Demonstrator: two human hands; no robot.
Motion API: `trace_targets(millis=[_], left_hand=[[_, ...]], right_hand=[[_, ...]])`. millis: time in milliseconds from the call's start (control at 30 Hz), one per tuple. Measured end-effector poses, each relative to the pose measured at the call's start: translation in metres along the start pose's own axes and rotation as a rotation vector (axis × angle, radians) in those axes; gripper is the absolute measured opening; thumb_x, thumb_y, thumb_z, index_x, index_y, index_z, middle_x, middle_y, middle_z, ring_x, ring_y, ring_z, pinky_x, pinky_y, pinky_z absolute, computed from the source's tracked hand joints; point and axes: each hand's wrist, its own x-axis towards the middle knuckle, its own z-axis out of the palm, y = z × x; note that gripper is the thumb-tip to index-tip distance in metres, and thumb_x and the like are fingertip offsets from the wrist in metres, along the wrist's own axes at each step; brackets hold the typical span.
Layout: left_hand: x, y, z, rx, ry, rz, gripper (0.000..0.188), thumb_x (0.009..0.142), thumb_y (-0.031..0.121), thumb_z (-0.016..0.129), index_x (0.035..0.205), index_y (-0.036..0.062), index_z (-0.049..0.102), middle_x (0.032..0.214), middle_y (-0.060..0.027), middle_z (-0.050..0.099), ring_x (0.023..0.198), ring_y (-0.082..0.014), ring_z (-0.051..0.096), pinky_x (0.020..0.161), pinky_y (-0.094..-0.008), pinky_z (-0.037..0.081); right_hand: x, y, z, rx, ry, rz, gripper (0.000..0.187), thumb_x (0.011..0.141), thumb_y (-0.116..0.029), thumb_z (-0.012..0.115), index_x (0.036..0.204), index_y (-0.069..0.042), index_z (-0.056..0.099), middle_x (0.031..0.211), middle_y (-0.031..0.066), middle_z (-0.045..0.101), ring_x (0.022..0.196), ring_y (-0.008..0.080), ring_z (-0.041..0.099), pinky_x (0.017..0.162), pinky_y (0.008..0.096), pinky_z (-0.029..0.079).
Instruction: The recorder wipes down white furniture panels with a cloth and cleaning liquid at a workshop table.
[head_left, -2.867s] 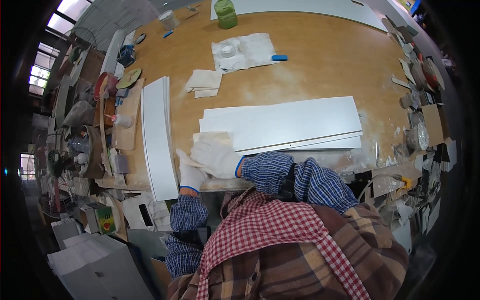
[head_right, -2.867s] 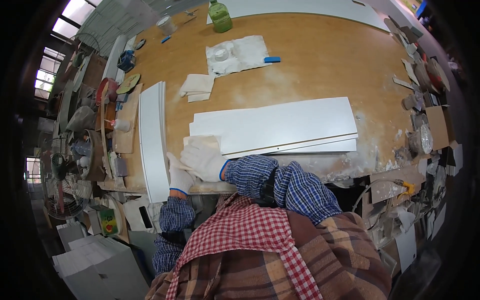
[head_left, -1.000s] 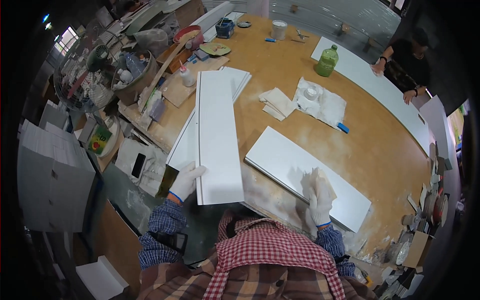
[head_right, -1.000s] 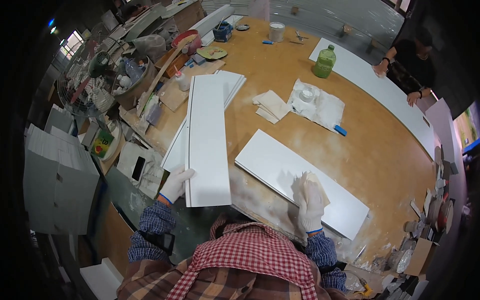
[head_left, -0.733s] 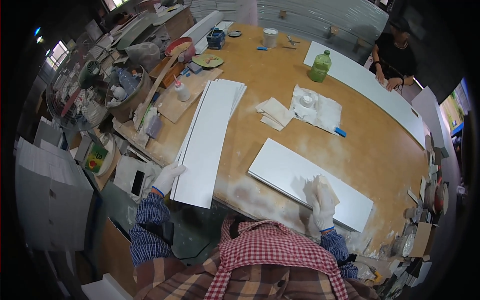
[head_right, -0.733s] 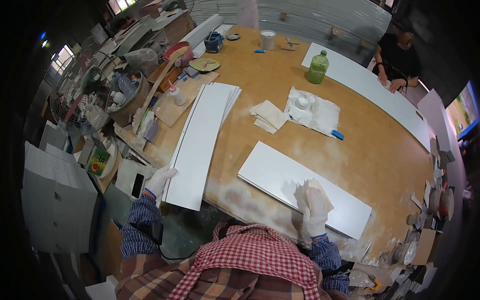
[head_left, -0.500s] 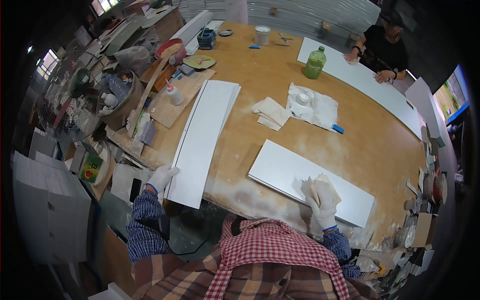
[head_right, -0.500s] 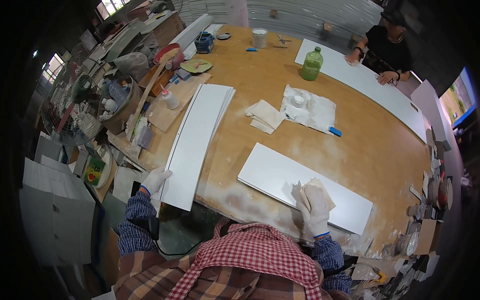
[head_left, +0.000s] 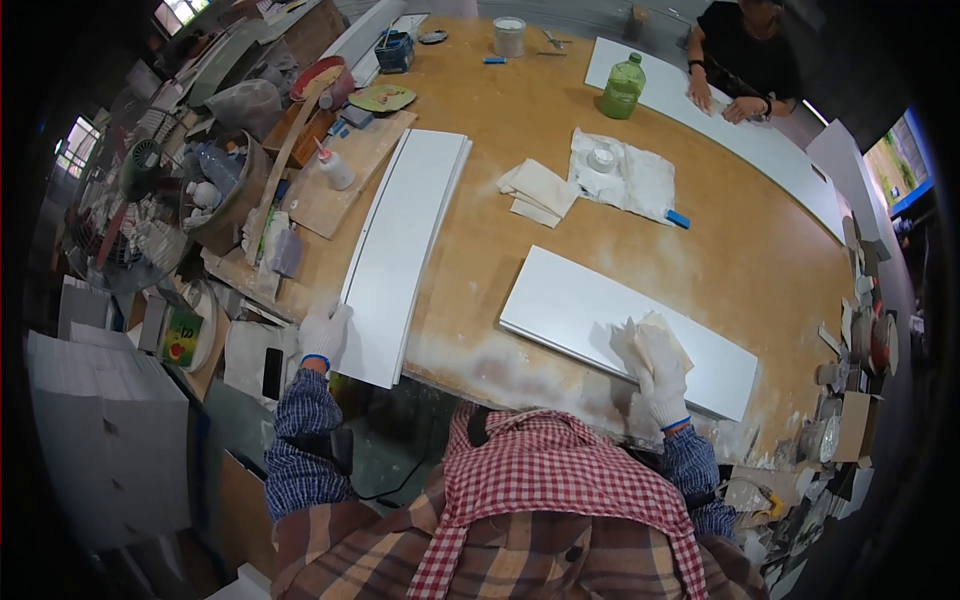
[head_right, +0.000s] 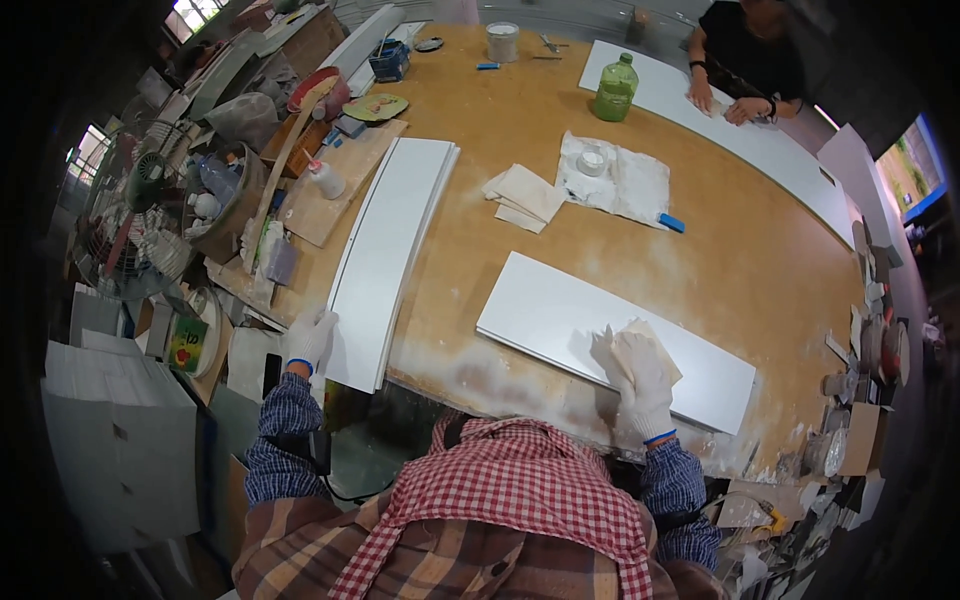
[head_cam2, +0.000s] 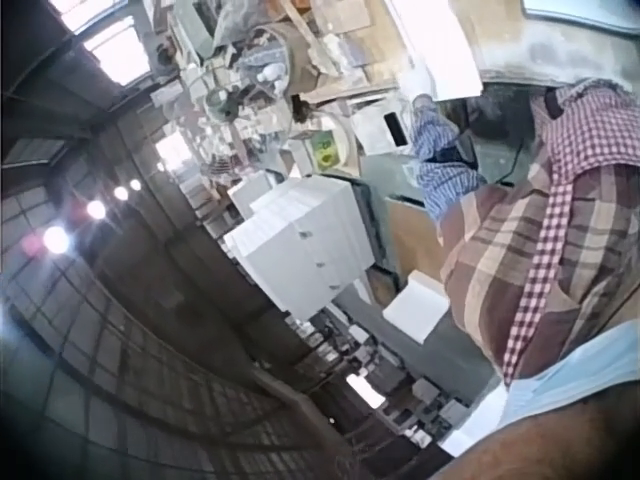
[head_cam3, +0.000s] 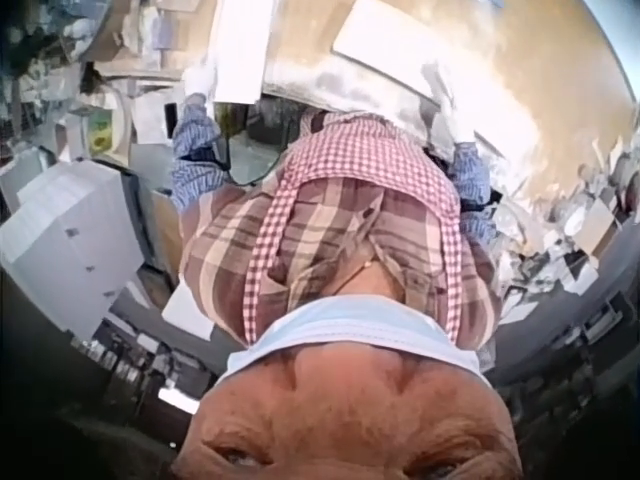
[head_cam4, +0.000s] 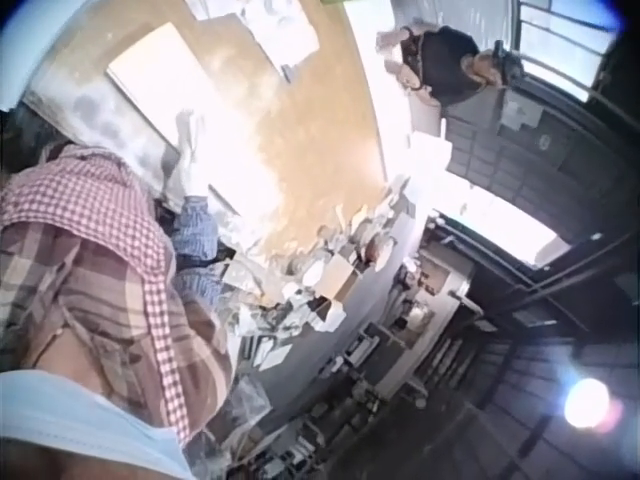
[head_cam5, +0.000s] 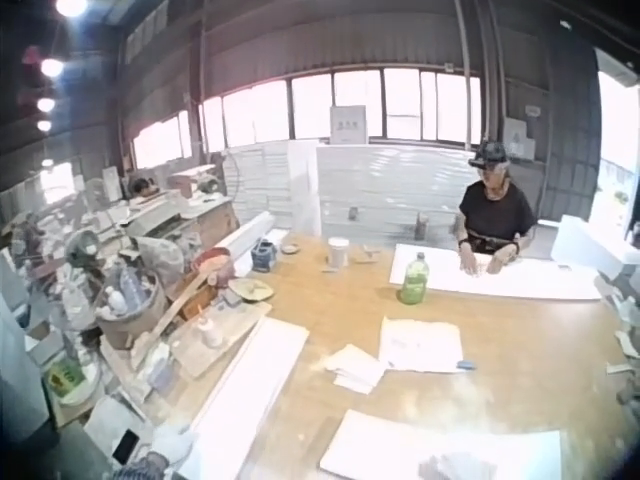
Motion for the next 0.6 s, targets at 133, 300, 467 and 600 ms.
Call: trace_targets(millis=[133,300,467,600], left_hand=[[-0.01,0.035,-0.011,0.198,0.35,0.174,0.047,0.098,0.034,0.066,0.133,0.0027,0.067,0.126,-0.0228,0.065,0.122,-0.0379,0.062,0.103,-0.0423,0.048],[-0.026,0.158,0.066,-0.185,0.037,0.455,0.051,0.104,0.031,0.061,0.144,0.0011,0.058,0.145,-0.0202,0.06,0.134,-0.0352,0.057,0.114,-0.0422,0.043],[-0.03,0.233,0.163,-0.198,-0.134,0.63,0.057,0.107,0.029,0.055,0.155,0.0006,0.047,0.159,-0.0209,0.048,0.146,-0.036,0.047,0.12,-0.0403,0.037],[-0.023,0.229,0.199,-0.073,-0.103,0.674,0.058,0.109,0.029,0.049,0.158,-0.0004,0.041,0.165,-0.0211,0.041,0.15,-0.0379,0.042,0.123,-0.0401,0.033]], right_hand=[[0.014,-0.018,-0.027,-0.076,0.187,0.026,0.055,0.09,-0.002,0.056,0.144,-0.008,0.063,0.152,0.018,0.057,0.147,0.0369,0.048,0.128,0.0507,0.029],[0.066,-0.067,0.007,-0.109,0.201,-0.109,0.038,0.083,-0.009,0.061,0.119,-0.008,0.068,0.104,0.0199,0.064,0.104,0.0432,0.059,0.093,0.0556,0.046],[0.102,-0.088,0.107,0.048,0.149,-0.341,0.041,0.084,-0.026,0.066,0.117,-0.003,0.061,0.121,0.018,0.058,0.122,0.0374,0.054,0.116,0.0504,0.037],[0.066,-0.035,0.039,-0.296,0.19,-0.209,0.038,0.089,-0.026,0.06,0.124,-0.011,0.064,0.117,0.0135,0.059,0.118,0.0335,0.055,0.113,0.0503,0.04]])
